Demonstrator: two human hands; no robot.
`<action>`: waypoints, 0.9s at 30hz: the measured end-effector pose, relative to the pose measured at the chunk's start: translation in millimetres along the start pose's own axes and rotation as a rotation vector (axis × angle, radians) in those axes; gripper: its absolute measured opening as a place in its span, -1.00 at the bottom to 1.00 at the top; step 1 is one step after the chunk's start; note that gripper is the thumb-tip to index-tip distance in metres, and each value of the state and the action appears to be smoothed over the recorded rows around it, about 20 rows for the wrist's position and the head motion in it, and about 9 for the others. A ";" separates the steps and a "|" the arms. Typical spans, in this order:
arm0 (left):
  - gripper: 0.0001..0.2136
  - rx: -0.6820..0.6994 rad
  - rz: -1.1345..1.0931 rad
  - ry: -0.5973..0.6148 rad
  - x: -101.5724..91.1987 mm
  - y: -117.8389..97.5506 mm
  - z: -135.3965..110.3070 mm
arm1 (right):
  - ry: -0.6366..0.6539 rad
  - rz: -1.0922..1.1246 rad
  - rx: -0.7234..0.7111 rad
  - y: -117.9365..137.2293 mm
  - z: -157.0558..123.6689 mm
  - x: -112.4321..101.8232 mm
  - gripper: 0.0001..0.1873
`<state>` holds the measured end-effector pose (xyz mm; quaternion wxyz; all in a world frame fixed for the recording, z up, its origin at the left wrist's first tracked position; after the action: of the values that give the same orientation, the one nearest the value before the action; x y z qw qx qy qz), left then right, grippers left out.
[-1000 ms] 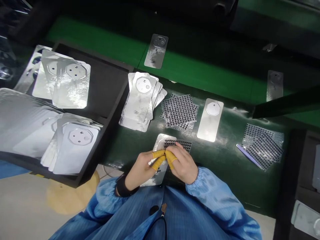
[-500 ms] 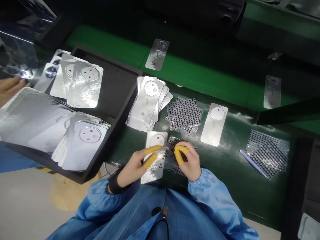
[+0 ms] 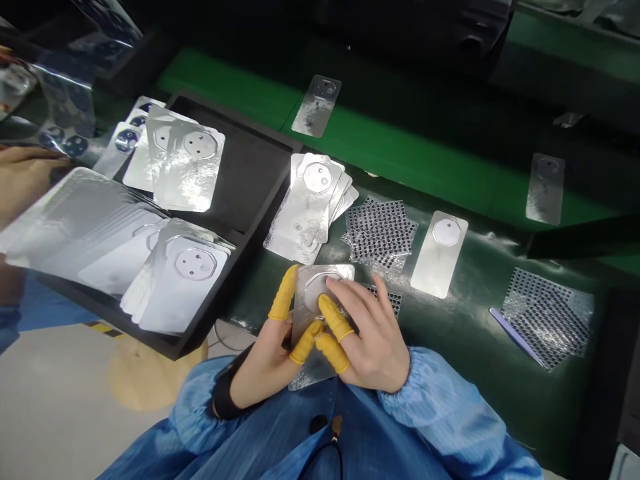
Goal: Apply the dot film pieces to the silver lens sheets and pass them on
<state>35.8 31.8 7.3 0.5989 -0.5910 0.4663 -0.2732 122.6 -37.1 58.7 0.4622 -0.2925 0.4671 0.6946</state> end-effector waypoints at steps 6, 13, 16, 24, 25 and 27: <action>-0.30 0.006 0.051 -0.010 -2.1 -1.9 1.6 | -0.047 -0.023 0.015 0.2 -0.8 -2.5 -0.76; -0.34 0.056 0.148 0.048 3.1 -6.5 4.6 | -0.024 -0.004 0.014 -2.2 -0.5 -1.8 -0.77; -0.33 0.037 0.166 0.054 3.3 -4.5 3.7 | 0.003 -0.022 0.044 -1.8 -2.7 1.3 -0.74; -0.29 -0.008 0.150 0.057 7.2 5.2 -0.1 | 0.007 0.014 0.162 1.8 -15.3 18.4 -0.61; -0.27 -0.027 0.117 0.058 8.7 7.6 0.7 | 0.014 0.058 0.174 -1.4 -16.2 21.4 -0.59; -0.25 -0.053 0.000 0.056 11.7 11.8 3.3 | 0.022 0.202 0.179 -9.3 -17.2 26.1 -0.56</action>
<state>41.0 24.9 -7.3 0.5696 -0.5990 0.4899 -0.2771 120.2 -42.0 26.6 0.4091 -0.2091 0.5594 0.6899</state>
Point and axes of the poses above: each hand's wrist, its own z-axis towards the middle knuckle, its own x-axis out of the palm, y = z × x, the point moved 8 cm from there along z, towards the middle knuckle, and after that the axes turned 8 degrees about y, right-handed, at the moved point
